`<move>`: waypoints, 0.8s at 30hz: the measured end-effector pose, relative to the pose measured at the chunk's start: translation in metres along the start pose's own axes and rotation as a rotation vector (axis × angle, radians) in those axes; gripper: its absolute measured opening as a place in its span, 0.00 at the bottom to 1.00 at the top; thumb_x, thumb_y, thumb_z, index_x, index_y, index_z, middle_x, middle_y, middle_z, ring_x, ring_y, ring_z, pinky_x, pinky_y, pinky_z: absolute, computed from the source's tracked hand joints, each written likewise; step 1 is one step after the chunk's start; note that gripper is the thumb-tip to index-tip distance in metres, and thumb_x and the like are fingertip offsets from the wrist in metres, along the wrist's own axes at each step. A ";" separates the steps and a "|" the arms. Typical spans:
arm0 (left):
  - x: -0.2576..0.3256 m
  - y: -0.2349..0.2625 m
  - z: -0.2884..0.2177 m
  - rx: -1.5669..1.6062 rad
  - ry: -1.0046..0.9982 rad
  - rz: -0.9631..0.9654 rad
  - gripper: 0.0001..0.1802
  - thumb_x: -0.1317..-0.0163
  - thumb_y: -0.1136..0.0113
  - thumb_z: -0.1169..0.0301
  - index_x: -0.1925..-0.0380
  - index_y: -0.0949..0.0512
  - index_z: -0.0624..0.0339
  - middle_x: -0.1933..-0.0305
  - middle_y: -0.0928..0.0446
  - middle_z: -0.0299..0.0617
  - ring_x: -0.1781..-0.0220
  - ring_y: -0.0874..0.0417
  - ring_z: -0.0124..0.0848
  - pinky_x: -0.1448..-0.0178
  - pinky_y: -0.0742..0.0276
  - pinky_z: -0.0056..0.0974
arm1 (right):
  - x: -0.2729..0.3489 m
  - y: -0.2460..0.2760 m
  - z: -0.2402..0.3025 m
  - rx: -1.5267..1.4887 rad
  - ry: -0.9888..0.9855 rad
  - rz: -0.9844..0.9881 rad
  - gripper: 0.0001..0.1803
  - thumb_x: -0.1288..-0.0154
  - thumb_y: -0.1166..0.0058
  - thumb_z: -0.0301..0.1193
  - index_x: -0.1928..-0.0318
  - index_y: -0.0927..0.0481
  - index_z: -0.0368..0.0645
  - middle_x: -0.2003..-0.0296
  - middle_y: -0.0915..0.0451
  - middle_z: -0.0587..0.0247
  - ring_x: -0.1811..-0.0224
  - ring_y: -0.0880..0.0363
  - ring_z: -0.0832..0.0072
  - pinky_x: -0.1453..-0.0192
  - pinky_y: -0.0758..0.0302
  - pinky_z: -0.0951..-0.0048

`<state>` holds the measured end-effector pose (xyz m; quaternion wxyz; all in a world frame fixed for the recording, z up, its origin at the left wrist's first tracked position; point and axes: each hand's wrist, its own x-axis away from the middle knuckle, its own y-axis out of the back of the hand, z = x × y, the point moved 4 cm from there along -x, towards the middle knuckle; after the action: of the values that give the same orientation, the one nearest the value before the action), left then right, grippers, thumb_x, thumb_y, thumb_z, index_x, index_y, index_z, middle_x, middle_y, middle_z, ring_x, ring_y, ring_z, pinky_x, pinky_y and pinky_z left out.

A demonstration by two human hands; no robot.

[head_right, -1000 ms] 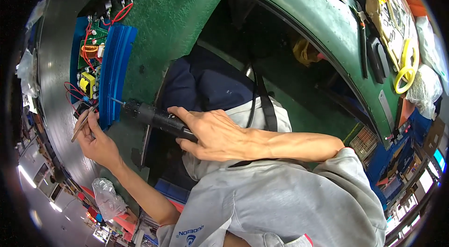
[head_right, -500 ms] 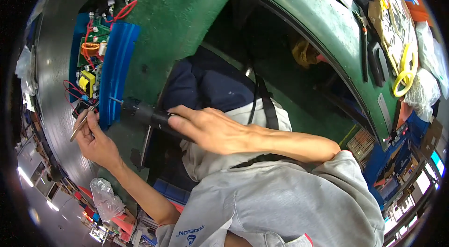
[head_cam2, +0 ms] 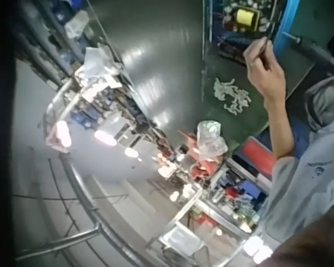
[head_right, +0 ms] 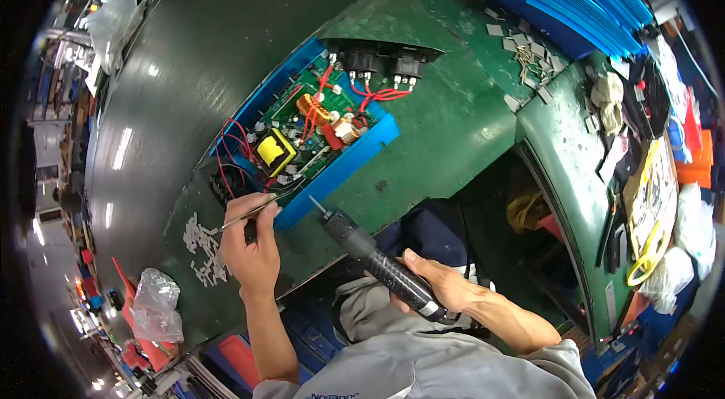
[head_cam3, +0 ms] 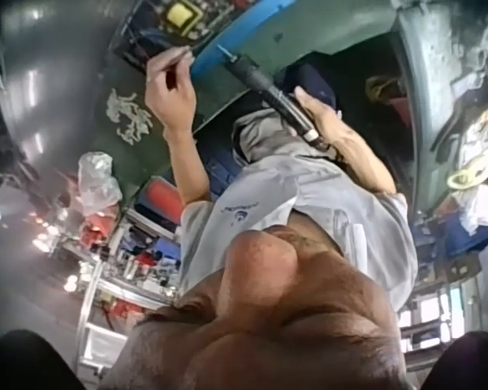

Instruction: Assembling electronic components and wiring inside a metal device housing on an assembly line.

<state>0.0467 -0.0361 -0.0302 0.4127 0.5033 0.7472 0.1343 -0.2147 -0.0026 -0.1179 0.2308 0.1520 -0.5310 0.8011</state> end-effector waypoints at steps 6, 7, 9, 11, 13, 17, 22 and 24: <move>-0.004 0.002 0.002 0.010 0.025 0.023 0.12 0.40 0.32 0.84 0.58 0.23 0.63 0.60 0.15 0.45 0.61 0.14 0.41 0.58 0.18 0.38 | 0.000 -0.007 0.000 -0.232 -0.046 0.048 0.46 0.23 0.73 0.65 0.33 0.32 0.31 0.76 0.21 0.55 0.77 0.26 0.70 0.74 0.31 0.71; -0.003 0.003 0.002 0.010 0.034 0.020 0.12 0.40 0.32 0.84 0.58 0.23 0.63 0.60 0.15 0.45 0.61 0.14 0.41 0.58 0.18 0.38 | 0.000 -0.009 -0.001 -0.253 -0.043 0.049 0.47 0.23 0.73 0.65 0.33 0.32 0.30 0.76 0.21 0.54 0.78 0.26 0.68 0.73 0.30 0.70; -0.002 0.004 0.003 0.038 0.064 0.040 0.12 0.40 0.32 0.83 0.59 0.22 0.63 0.60 0.15 0.45 0.61 0.14 0.41 0.59 0.17 0.38 | 0.000 -0.011 -0.001 -0.221 -0.039 0.015 0.48 0.24 0.73 0.66 0.34 0.31 0.30 0.76 0.21 0.54 0.78 0.26 0.69 0.73 0.30 0.70; -0.002 0.005 0.004 0.041 0.060 0.045 0.12 0.40 0.32 0.82 0.58 0.22 0.63 0.59 0.15 0.45 0.61 0.14 0.41 0.59 0.17 0.38 | 0.000 -0.014 0.000 -0.190 -0.034 -0.015 0.48 0.24 0.73 0.67 0.34 0.31 0.30 0.76 0.21 0.54 0.78 0.26 0.70 0.72 0.29 0.70; -0.002 0.006 0.005 0.042 0.055 0.050 0.12 0.40 0.32 0.82 0.57 0.23 0.63 0.59 0.15 0.46 0.61 0.13 0.42 0.59 0.17 0.38 | 0.002 -0.018 0.002 -0.056 -0.030 -0.123 0.49 0.26 0.74 0.68 0.34 0.30 0.32 0.75 0.20 0.56 0.77 0.26 0.73 0.71 0.29 0.72; -0.007 0.010 -0.001 0.114 0.014 0.043 0.11 0.36 0.40 0.84 0.55 0.24 0.64 0.57 0.16 0.49 0.61 0.14 0.43 0.59 0.17 0.39 | 0.005 -0.023 0.001 0.133 -0.008 -0.278 0.51 0.28 0.75 0.72 0.35 0.29 0.34 0.74 0.19 0.60 0.76 0.25 0.78 0.71 0.30 0.76; -0.006 0.019 -0.018 -0.156 0.131 0.181 0.13 0.33 0.44 0.81 0.50 0.22 0.63 0.54 0.19 0.49 0.57 0.17 0.43 0.60 0.20 0.40 | 0.007 -0.021 -0.002 0.307 0.058 -0.324 0.52 0.29 0.74 0.73 0.35 0.28 0.36 0.72 0.19 0.62 0.73 0.25 0.80 0.67 0.30 0.78; -0.008 0.009 -0.021 -0.208 0.101 0.210 0.15 0.35 0.37 0.76 0.48 0.19 0.59 0.55 0.22 0.43 0.57 0.20 0.40 0.62 0.23 0.39 | 0.009 -0.020 -0.005 0.313 0.044 -0.326 0.51 0.28 0.75 0.72 0.35 0.28 0.36 0.71 0.19 0.62 0.71 0.25 0.80 0.65 0.30 0.78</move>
<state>0.0377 -0.0342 -0.0083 0.4081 0.5260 0.6923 0.2783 -0.2116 0.0104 -0.1000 0.3424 0.2522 -0.3634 0.8289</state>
